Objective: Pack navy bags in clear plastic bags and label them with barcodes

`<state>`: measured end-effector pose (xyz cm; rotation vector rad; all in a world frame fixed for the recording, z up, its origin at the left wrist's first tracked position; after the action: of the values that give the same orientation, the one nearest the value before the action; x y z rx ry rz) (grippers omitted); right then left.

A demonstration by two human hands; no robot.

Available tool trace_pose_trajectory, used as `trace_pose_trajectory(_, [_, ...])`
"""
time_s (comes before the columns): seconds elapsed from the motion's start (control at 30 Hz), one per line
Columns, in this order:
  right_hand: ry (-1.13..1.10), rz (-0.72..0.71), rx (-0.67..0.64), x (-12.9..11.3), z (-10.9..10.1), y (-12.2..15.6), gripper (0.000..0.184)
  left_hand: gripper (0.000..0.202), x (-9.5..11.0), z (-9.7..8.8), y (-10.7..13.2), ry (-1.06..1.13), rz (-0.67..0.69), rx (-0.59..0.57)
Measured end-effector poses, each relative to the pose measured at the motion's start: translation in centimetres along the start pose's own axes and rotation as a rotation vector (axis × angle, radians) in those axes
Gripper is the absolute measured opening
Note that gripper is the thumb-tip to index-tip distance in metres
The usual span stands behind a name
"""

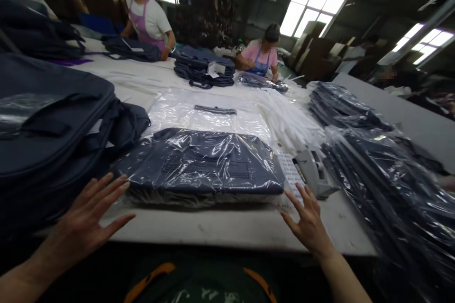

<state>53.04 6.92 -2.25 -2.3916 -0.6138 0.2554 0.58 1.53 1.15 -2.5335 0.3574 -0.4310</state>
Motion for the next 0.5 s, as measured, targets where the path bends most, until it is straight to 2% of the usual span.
trace_pose_trajectory(0.03, [-0.066,-0.061,-0.025,0.1,-0.4,-2.5,0.052,0.061,1.0,-0.2,-2.7,0.023,0.056,0.022])
trace_pose_trajectory(0.1, [-0.209,-0.129,-0.069,0.2,-0.8,-7.6,0.059,0.052,3.4,0.2,-8.1,0.034,0.184,-0.045])
trace_pose_trajectory(0.13, [-0.263,-0.165,-0.142,0.2,-0.5,-9.8,0.06,0.047,4.3,1.0,-10.4,0.008,0.236,-0.157])
trace_pose_trajectory(0.2, [-0.313,-0.243,-0.364,0.3,1.3,-12.9,0.061,0.05,5.0,3.6,-13.5,-0.054,0.286,-0.464])
trace_pose_trajectory(0.27, [-0.32,-0.279,-0.613,0.8,4.2,-13.6,0.061,0.062,4.3,6.5,-14.0,-0.071,0.304,-0.777])
trace_pose_trajectory(0.33, [-0.334,-0.28,-0.782,1.7,7.1,-12.4,0.062,0.078,2.8,8.9,-12.8,-0.027,0.295,-0.951])
trace_pose_trajectory(0.4, [-0.355,-0.301,-0.838,2.7,9.4,-10.3,0.064,0.084,1.3,10.3,-11.0,0.017,0.272,-0.989])
trace_pose_trajectory(0.5, [-0.372,-0.336,-0.847,3.8,11.5,-7.6,0.068,0.079,0.3,11.3,-8.8,0.051,0.266,-0.953])
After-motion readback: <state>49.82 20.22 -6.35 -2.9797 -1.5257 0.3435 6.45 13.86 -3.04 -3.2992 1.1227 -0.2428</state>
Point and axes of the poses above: each hand's wrist, its own y-axis away from the middle knuckle, its own z-axis out of the palm, x = y × z, the point moved 2 cm from there along -y, towards the middle knuckle, and after that the axes turned 8 degrees about -z, right-handed, at the moved point
